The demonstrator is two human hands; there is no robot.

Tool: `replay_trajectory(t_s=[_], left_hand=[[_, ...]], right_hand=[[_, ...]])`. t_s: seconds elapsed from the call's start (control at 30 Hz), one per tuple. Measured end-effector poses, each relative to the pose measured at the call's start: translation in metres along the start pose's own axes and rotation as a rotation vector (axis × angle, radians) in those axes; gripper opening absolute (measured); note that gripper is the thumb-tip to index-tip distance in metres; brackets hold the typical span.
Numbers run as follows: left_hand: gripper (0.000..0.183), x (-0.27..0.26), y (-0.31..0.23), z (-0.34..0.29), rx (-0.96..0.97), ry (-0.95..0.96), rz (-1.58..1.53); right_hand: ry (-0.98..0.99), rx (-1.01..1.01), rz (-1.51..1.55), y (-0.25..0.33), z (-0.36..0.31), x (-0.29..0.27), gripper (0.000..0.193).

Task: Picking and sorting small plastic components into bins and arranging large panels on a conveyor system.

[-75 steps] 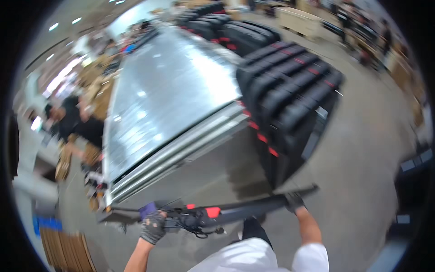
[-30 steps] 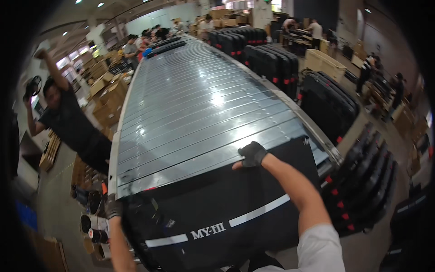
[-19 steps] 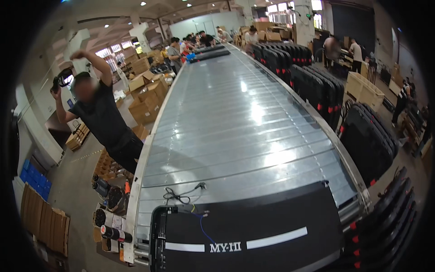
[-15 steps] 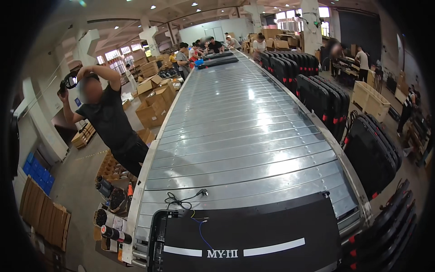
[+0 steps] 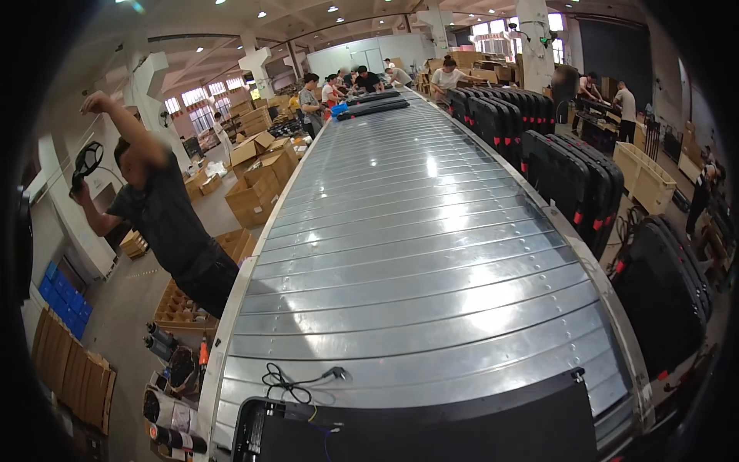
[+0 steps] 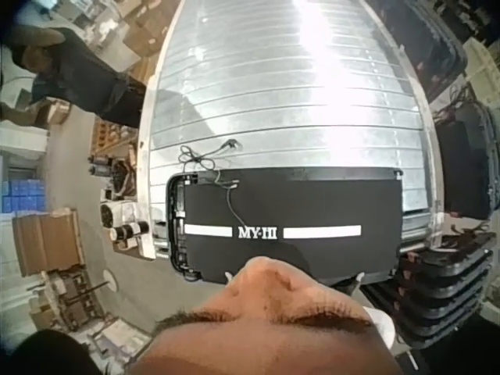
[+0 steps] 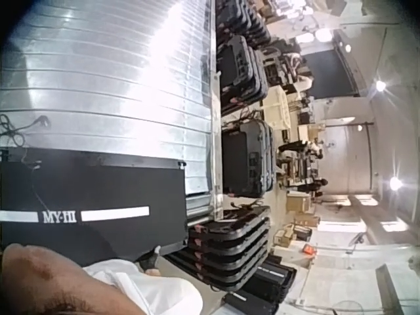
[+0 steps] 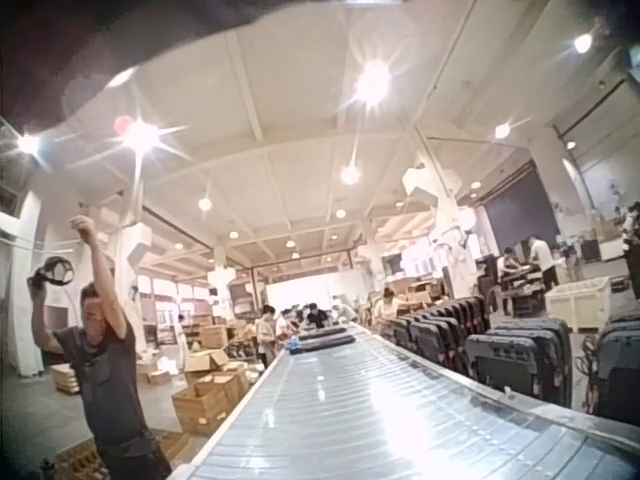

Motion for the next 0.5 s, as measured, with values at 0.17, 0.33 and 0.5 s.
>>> replay_trajectory(t_s=[0.17, 0.33, 0.5], left_hand=[[0.049, 0.084, -0.033, 0.1, 0.109, 0.162, -0.021], [0.052, 0.213, -0.095, 0.134, 0.27, 0.409, -0.052], [0.053, 0.363, -0.142, -0.016, 0.774, 0.644, 0.162]], right_hand=[[0.113, -0.062, -0.024, 0.009, 0.092, 0.086, 0.053], [0.303, -0.176, -0.01, 0.053, 0.152, 0.215, 0.044], [0.897, -1.176, -0.283, 0.147, 0.065, 0.442, 0.071]])
Point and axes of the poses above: each hand's wrist, its own z-axis towards the middle knuckle, its own x-axis out of the palm, y = z × x, the point moved 1 cm from there along z, towards the middle knuckle, and after that the axes turned 13 degrees about -y, right-handed, at the moved point
